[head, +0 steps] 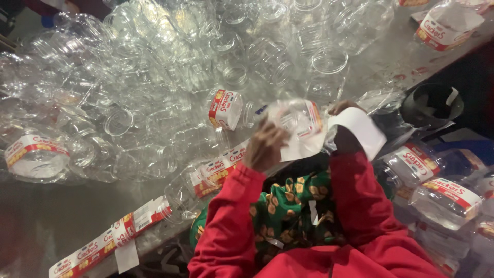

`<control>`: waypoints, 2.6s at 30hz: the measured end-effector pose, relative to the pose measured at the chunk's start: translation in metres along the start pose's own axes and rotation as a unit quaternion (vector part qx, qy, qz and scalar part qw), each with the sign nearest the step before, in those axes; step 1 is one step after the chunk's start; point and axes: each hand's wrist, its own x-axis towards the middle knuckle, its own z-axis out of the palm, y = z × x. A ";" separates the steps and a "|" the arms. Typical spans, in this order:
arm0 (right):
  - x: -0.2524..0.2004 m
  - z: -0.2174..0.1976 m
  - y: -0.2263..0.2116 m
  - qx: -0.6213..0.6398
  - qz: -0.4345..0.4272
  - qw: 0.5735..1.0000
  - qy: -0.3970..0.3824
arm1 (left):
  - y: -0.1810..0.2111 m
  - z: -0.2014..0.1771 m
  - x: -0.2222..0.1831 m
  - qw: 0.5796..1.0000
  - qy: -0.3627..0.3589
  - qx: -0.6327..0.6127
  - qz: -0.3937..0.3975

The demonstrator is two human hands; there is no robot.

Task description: The person applies adhesive labels to clear plastic jars by hand, smoothing the labels onto the sides of each jar one at a time.

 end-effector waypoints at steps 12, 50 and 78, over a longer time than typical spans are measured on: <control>-0.014 -0.015 0.013 0.009 0.196 0.936 -0.292 | 0.002 -0.005 0.036 0.984 0.064 -0.061 -0.154; -0.041 0.044 0.014 0.019 0.151 0.908 -0.391 | 0.020 0.014 0.001 0.956 0.108 -0.098 -0.254; -0.037 0.024 -0.059 -0.301 -0.172 0.863 -0.366 | 0.010 0.042 -0.016 0.922 -0.174 0.010 -0.347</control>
